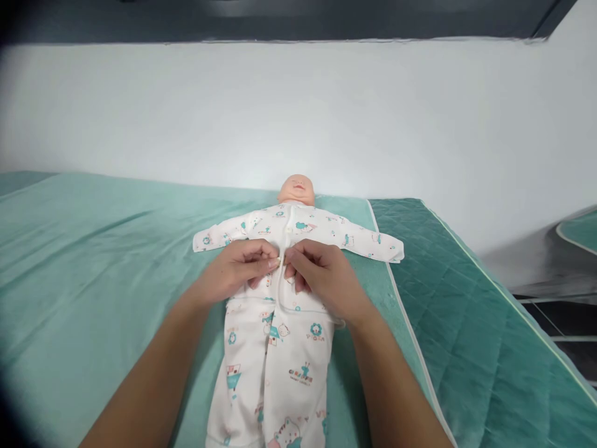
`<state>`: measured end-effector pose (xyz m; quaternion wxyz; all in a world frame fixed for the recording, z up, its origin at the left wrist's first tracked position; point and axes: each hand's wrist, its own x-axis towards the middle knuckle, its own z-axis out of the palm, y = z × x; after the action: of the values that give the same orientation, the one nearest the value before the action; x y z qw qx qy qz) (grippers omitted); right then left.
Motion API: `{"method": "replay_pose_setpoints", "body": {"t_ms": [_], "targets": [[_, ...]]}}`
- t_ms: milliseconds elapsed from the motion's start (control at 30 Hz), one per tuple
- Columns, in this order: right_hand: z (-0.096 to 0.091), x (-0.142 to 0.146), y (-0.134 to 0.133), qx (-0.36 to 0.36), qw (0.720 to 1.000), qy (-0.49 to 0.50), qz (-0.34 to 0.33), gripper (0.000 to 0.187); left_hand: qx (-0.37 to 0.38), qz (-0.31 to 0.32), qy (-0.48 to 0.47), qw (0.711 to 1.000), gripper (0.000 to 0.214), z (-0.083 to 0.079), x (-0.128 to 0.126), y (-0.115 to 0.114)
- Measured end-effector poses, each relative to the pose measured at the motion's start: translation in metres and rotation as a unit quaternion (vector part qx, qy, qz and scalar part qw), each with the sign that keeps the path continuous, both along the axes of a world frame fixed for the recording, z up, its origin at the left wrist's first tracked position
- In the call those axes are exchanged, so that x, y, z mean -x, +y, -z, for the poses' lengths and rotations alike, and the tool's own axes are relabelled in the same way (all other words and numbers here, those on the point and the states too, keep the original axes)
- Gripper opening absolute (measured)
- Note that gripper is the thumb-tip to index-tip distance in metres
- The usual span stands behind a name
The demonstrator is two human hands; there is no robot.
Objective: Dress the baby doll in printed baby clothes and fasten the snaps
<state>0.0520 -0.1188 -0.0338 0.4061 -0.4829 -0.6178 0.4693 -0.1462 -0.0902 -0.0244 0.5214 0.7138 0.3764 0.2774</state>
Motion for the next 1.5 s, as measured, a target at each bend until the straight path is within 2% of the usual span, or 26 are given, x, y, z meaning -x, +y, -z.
{"method": "replay_pose_setpoints", "body": {"t_ms": [167, 367, 700, 833, 1000, 1133, 1300, 1500], "targets": [[0.0, 0.0, 0.0, 0.005, 0.999, 0.035, 0.01, 0.032, -0.006, 0.007, 0.013, 1.0, 0.024, 0.0, 0.0, 0.0], [0.004, -0.003, 0.004, 0.008, 0.994, 0.106, -0.019, 0.029, -0.037, 0.021, 0.053, 0.998, 0.025, -0.006, 0.001, -0.001], [0.003, -0.001, 0.003, 0.004, 0.997, 0.081, -0.011, 0.026, -0.087, -0.044, 0.103, 0.99, 0.025, -0.008, -0.01, -0.009], [0.003, 0.0, 0.003, 0.004, 0.997, 0.081, -0.018, 0.025, -0.107, -0.049, 0.108, 0.987, 0.023, -0.007, -0.011, -0.007], [0.004, 0.0, 0.003, 0.003, 0.998, 0.066, -0.017, 0.024, -0.069, -0.042, 0.088, 0.993, 0.022, -0.008, -0.009, -0.005], [0.004, 0.0, 0.003, 0.011, 0.999, 0.031, -0.008, 0.015, -0.028, -0.022, 0.066, 0.997, 0.024, -0.007, -0.006, -0.004], [0.003, -0.001, 0.004, 0.017, 0.999, 0.031, -0.003, 0.015, -0.035, 0.01, 0.059, 0.998, 0.021, -0.008, -0.003, -0.003], [0.002, -0.001, 0.003, 0.016, 0.999, 0.04, 0.001, 0.018, -0.046, -0.03, 0.062, 0.997, 0.019, -0.004, -0.006, -0.003]]}}
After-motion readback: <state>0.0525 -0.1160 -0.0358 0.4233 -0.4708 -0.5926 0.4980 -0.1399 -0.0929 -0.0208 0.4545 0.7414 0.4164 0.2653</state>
